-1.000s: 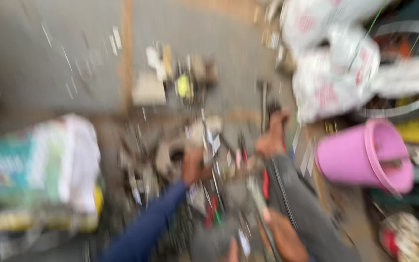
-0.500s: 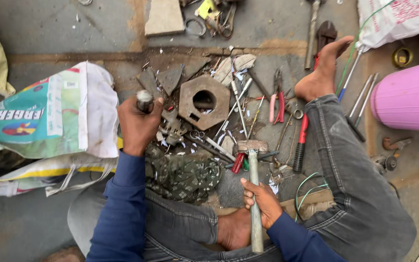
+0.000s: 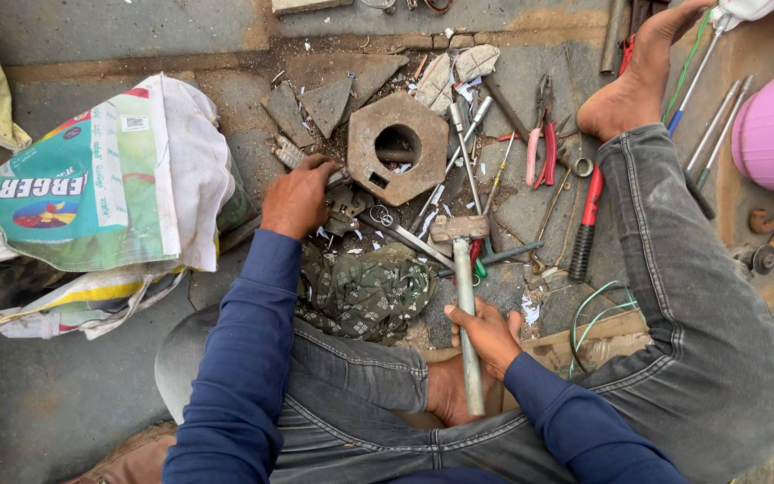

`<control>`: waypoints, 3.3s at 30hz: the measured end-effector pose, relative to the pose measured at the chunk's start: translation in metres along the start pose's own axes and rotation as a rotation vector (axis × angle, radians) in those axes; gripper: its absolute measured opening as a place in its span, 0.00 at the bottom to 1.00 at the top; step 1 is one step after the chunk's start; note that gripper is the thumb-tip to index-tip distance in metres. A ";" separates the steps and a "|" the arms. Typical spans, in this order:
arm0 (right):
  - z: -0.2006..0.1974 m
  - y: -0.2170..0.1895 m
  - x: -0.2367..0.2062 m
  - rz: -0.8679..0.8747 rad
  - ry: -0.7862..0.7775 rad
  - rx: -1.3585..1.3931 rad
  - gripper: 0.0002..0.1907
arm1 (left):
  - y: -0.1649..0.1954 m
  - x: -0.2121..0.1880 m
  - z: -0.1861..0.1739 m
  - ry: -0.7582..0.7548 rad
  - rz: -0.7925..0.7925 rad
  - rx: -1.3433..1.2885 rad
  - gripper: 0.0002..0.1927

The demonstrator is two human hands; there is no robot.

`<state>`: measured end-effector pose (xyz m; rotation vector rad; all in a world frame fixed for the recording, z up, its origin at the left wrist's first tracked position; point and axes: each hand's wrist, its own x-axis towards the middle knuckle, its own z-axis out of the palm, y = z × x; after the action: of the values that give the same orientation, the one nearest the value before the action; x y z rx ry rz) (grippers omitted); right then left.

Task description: The person sits on the floor and uses a wire brush and hammer to clean and strike a metal mechanical part. They then use pliers and a screwdriver to remove and adjust small components within the part.

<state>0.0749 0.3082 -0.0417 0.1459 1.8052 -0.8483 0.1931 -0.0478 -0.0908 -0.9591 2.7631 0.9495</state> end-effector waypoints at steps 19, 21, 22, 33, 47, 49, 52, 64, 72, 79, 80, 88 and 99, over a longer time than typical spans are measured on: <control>0.008 0.013 0.012 -0.063 -0.063 -0.283 0.22 | 0.004 -0.010 -0.038 0.003 -0.106 -0.213 0.23; 0.008 0.012 0.012 -0.046 -0.065 -0.299 0.21 | 0.004 -0.006 -0.038 0.040 -0.055 -0.441 0.17; 0.008 0.012 0.012 -0.037 -0.067 -0.309 0.21 | 0.003 -0.002 -0.036 0.059 -0.030 -0.557 0.15; 0.012 0.009 0.011 -0.042 -0.087 -0.268 0.21 | 0.013 0.005 -0.025 0.062 -0.305 -0.093 0.26; 0.016 -0.021 0.006 0.011 -0.012 0.000 0.13 | 0.018 0.003 -0.033 0.042 -0.035 -0.312 0.27; 0.016 -0.019 0.006 0.009 -0.009 -0.004 0.12 | 0.020 0.001 -0.033 -0.006 -0.046 -0.308 0.26; 0.017 -0.018 0.007 -0.012 -0.018 -0.014 0.11 | 0.024 0.001 -0.034 0.028 -0.058 -0.313 0.28; 0.015 -0.016 0.007 -0.025 -0.022 -0.058 0.10 | 0.039 0.007 -0.002 0.113 0.035 -0.227 0.33; 0.014 -0.006 0.013 0.004 -0.098 -0.036 0.12 | 0.036 0.015 -0.001 0.237 -0.076 -0.161 0.39; 0.011 0.002 0.019 -0.005 -0.079 -0.224 0.17 | 0.037 0.014 -0.006 0.348 -0.034 -0.166 0.39; 0.011 0.003 0.020 0.005 -0.083 -0.231 0.18 | 0.036 0.015 -0.007 0.368 -0.025 -0.169 0.38; 0.007 0.009 0.023 -0.021 -0.105 -0.272 0.19 | 0.025 0.018 -0.021 0.451 -0.046 -0.526 0.18; 0.006 0.007 0.017 -0.027 -0.133 -0.279 0.21 | 0.064 -0.030 -0.073 0.562 0.419 -1.338 0.22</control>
<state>0.0756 0.3045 -0.0607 -0.1130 1.7822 -0.6020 0.1893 -0.0342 0.0100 -0.7098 2.4454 3.1893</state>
